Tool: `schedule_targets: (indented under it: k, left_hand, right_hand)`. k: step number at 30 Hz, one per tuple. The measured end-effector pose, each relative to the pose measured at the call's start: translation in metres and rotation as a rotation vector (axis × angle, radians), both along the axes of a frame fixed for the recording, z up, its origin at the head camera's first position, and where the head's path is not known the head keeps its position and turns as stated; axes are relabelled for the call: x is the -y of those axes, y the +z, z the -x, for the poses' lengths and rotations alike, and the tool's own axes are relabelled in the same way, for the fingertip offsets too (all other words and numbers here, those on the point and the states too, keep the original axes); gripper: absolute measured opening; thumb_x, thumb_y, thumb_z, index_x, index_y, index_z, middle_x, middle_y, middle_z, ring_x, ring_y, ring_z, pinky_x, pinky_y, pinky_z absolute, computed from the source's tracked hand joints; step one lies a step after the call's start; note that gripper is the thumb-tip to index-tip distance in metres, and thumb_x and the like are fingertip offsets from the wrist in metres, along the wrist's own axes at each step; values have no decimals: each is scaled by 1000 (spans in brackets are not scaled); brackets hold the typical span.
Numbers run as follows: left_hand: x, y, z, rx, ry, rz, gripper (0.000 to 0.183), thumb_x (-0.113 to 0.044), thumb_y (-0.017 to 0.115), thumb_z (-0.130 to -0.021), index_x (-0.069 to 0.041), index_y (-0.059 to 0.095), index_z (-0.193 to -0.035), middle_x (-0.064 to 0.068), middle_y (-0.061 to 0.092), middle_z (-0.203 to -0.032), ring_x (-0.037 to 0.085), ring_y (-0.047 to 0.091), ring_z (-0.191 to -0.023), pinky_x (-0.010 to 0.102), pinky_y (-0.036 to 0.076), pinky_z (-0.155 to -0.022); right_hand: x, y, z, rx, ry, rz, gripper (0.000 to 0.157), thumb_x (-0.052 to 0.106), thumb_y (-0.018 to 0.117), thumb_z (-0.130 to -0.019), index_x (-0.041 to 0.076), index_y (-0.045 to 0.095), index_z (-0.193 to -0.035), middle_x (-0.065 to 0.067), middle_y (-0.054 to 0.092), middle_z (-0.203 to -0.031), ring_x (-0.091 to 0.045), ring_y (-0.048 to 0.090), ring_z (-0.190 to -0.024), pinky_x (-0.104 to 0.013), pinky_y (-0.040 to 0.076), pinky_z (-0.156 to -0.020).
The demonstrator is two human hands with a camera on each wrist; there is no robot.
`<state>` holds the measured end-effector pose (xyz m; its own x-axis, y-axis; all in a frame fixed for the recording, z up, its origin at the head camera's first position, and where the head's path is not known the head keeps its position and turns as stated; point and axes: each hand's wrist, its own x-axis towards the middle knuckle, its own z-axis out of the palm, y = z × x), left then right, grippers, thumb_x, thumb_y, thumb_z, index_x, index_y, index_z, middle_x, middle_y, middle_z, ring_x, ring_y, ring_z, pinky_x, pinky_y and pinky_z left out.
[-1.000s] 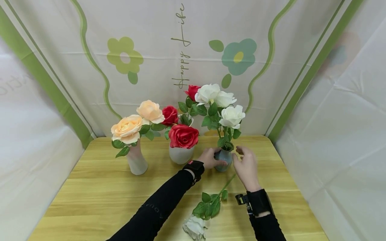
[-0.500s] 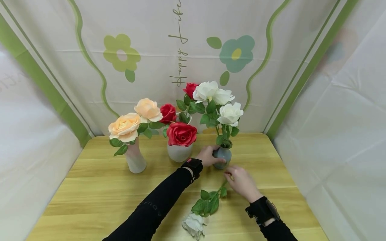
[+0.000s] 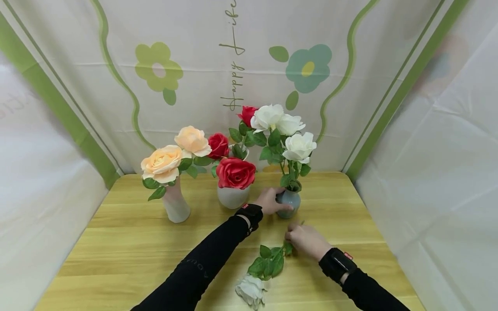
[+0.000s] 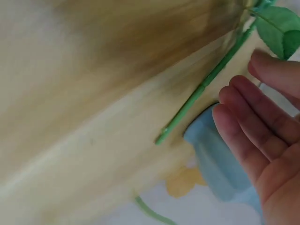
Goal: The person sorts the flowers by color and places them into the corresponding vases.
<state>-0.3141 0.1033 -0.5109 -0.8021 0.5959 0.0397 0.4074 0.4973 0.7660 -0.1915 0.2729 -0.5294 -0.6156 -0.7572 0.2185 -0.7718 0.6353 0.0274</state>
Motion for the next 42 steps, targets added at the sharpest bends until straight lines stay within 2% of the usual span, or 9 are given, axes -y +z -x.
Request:
schedule_targets:
  k: [4,7,14,22,29,34,38,42]
  left_hand:
    - [-1,2,-2,6,2,3,75,-43,80,-80,-11,53,-143,2,61,-130,11,58,-113,21,49,-89]
    - [-1,3,-4,16,6,6,75,-43,80,-80,-11,53,-143,2,60,-131,12,57,-115,22,49,-89]
    - [1,5,-6,8,16,14,75,-44,79,-81,-12,53,-143,2,60,-131,13,58,-114,23,50,-88]
    - [2,4,-6,-9,26,18,74,-45,79,-81,-12,53,-143,2,60,-131,14,58,-115,23,50,-87]
    - [1,2,-5,-34,28,20,74,-45,79,-81,-11,54,-142,3,61,-130,13,58,-113,23,50,-87]
    - [1,1,-5,-25,25,17,74,-45,79,-81,-11,54,-142,3,61,-130,13,58,-114,23,50,-88]
    - [0,1,-5,-19,24,18,75,-45,78,-81,-11,53,-142,2,60,-131,13,58,-114,24,50,-89]
    - [0,-1,-4,-2,25,20,76,-46,78,-80,-11,53,-143,2,59,-133,13,56,-118,24,49,-91]
  right_hand:
    - [4,0,-3,-83,33,-138,29,-10,80,-69,16,74,-82,2,53,-80,-11,51,-70,-24,48,-55]
    - [5,-5,-5,-152,62,-209,27,-5,83,-69,16,74,-85,0,56,-81,-14,55,-72,-25,50,-57]
    - [7,-15,-4,-259,129,-254,23,2,86,-69,15,73,-83,0,58,-82,-15,57,-77,-26,52,-63]
    - [11,-13,-1,-258,153,-284,19,6,84,-70,15,70,-78,2,58,-79,-14,58,-76,-26,53,-64]
    - [13,-17,-3,-285,165,-297,23,4,85,-68,16,69,-79,2,58,-81,-13,58,-77,-27,53,-68]
    - [14,-18,-9,-241,132,-256,28,-1,84,-67,16,69,-83,2,59,-82,-13,58,-79,-24,53,-64]
    - [16,-17,-15,-207,98,-204,34,-11,79,-62,15,69,-83,2,59,-81,-14,58,-78,-24,53,-59]
    - [18,-14,-20,-166,85,-183,35,-11,76,-61,15,68,-83,1,56,-80,-15,56,-77,-24,51,-56]
